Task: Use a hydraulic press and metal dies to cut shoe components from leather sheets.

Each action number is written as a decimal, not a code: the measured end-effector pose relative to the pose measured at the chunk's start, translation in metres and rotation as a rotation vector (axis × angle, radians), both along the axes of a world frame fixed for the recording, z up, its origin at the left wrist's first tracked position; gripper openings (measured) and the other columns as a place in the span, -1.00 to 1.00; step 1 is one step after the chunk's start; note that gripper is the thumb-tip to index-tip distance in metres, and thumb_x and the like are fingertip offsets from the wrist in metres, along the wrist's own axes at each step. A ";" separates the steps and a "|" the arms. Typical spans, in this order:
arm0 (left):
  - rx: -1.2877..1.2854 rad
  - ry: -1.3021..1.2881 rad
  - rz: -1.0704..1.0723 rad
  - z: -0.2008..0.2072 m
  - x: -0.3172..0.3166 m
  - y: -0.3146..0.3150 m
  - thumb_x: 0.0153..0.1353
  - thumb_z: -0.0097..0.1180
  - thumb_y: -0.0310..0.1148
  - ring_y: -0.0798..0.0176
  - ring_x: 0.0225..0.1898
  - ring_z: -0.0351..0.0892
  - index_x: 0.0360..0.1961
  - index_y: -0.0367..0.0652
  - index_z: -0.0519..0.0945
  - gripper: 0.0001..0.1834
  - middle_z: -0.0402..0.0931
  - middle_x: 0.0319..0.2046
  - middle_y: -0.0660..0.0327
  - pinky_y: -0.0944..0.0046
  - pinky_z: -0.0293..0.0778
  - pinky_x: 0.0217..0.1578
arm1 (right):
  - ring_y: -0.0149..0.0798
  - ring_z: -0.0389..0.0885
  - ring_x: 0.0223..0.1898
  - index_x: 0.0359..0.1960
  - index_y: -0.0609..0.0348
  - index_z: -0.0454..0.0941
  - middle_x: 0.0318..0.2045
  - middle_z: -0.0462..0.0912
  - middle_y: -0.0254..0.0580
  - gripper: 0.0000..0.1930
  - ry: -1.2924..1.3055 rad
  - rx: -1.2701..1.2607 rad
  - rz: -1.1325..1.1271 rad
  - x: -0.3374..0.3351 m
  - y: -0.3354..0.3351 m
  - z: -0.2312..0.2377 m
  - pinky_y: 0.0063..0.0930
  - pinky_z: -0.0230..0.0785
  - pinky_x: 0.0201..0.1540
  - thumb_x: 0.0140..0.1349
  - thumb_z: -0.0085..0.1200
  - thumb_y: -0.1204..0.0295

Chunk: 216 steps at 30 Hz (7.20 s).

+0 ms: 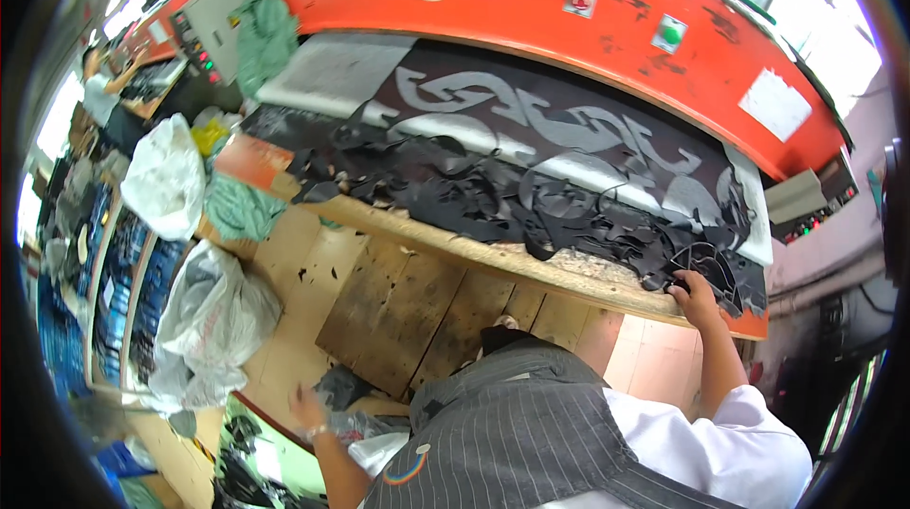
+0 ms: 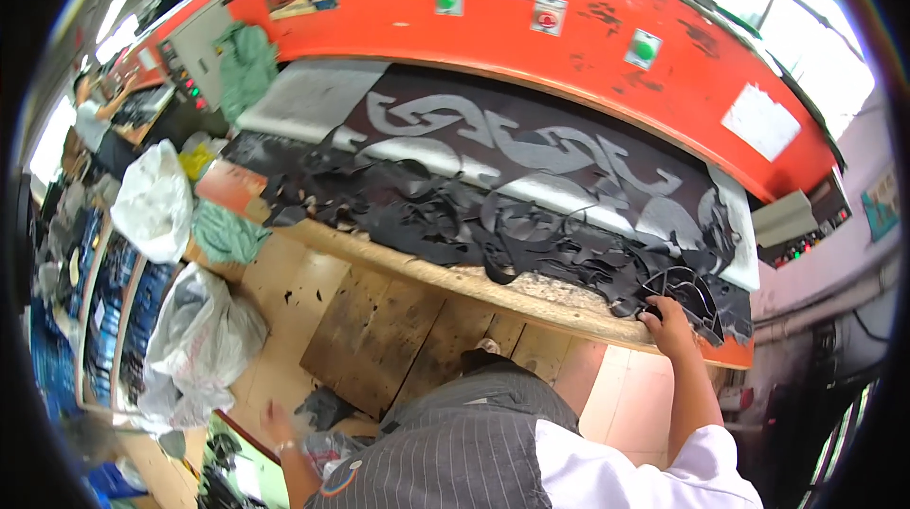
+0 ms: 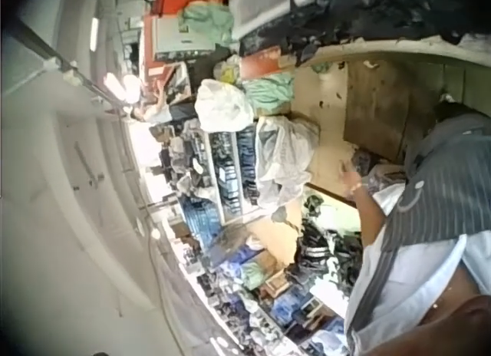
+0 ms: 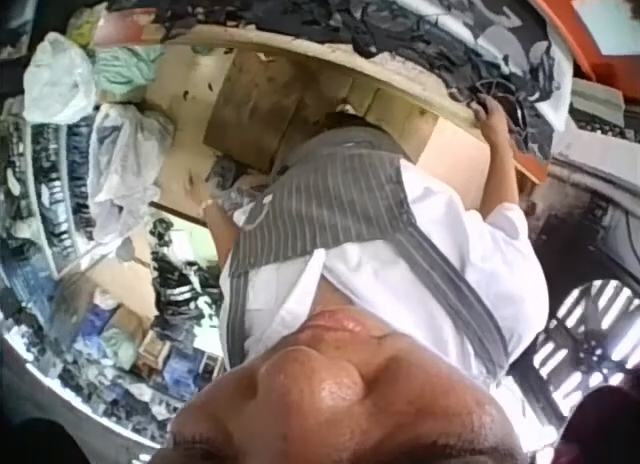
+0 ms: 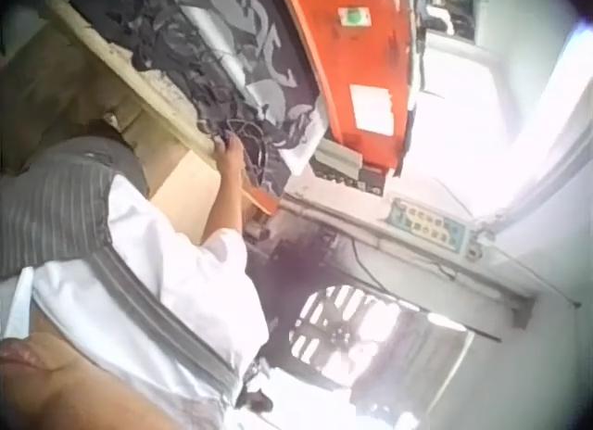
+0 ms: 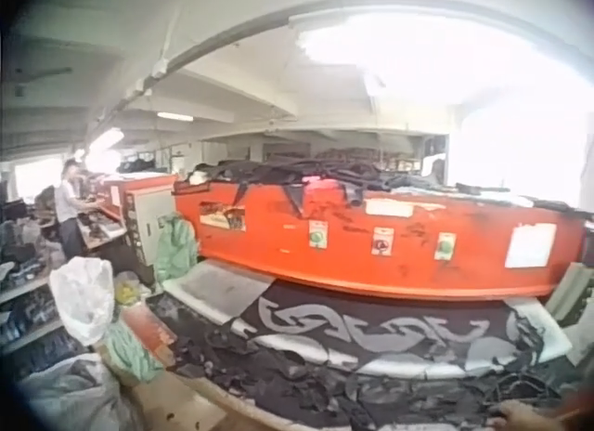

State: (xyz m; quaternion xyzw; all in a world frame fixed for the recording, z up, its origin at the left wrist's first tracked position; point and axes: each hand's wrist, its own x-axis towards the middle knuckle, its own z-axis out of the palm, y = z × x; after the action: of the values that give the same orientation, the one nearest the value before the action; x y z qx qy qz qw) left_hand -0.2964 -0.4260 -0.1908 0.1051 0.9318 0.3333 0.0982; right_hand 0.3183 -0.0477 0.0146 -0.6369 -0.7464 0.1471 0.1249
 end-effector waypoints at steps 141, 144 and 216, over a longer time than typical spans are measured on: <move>0.115 0.318 -1.474 0.130 -0.252 0.562 -0.22 0.42 -0.03 0.06 -0.18 0.39 -0.04 -0.11 0.58 -0.32 0.45 -0.30 0.17 0.09 0.27 -0.04 | 0.16 0.60 -0.13 -0.30 0.26 0.53 -0.26 0.62 0.17 -0.66 0.302 0.185 0.264 -0.648 0.386 -0.048 -0.09 0.49 -0.12 0.33 -0.10 0.19; 0.239 0.373 -1.454 0.131 -0.249 0.560 -0.18 0.39 -0.03 0.05 -0.19 0.39 -0.06 -0.14 0.57 -0.36 0.44 -0.33 0.17 0.08 0.25 -0.04 | 0.17 0.57 -0.09 -0.16 0.24 0.57 -0.19 0.62 0.17 -0.63 0.512 0.208 0.195 -0.580 0.389 -0.020 -0.10 0.44 -0.04 0.32 -0.03 0.15; 0.394 0.126 -1.482 0.204 0.016 0.532 0.13 0.18 -0.26 -0.01 -0.21 0.59 -0.17 -0.19 0.61 -0.71 0.60 -0.28 0.03 0.11 0.48 -0.16 | 0.05 0.43 0.06 -0.08 0.29 0.46 -0.11 0.51 0.11 -0.40 0.076 0.331 0.140 -0.443 0.266 -0.019 -0.09 0.40 0.03 0.11 0.17 -0.04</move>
State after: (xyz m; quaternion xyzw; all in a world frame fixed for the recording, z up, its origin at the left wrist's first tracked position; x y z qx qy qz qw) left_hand -0.2802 0.1062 0.0136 0.7364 0.5451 0.3335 0.2222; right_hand -0.1251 0.2188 -0.0041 -0.5483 -0.7976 0.0546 0.2453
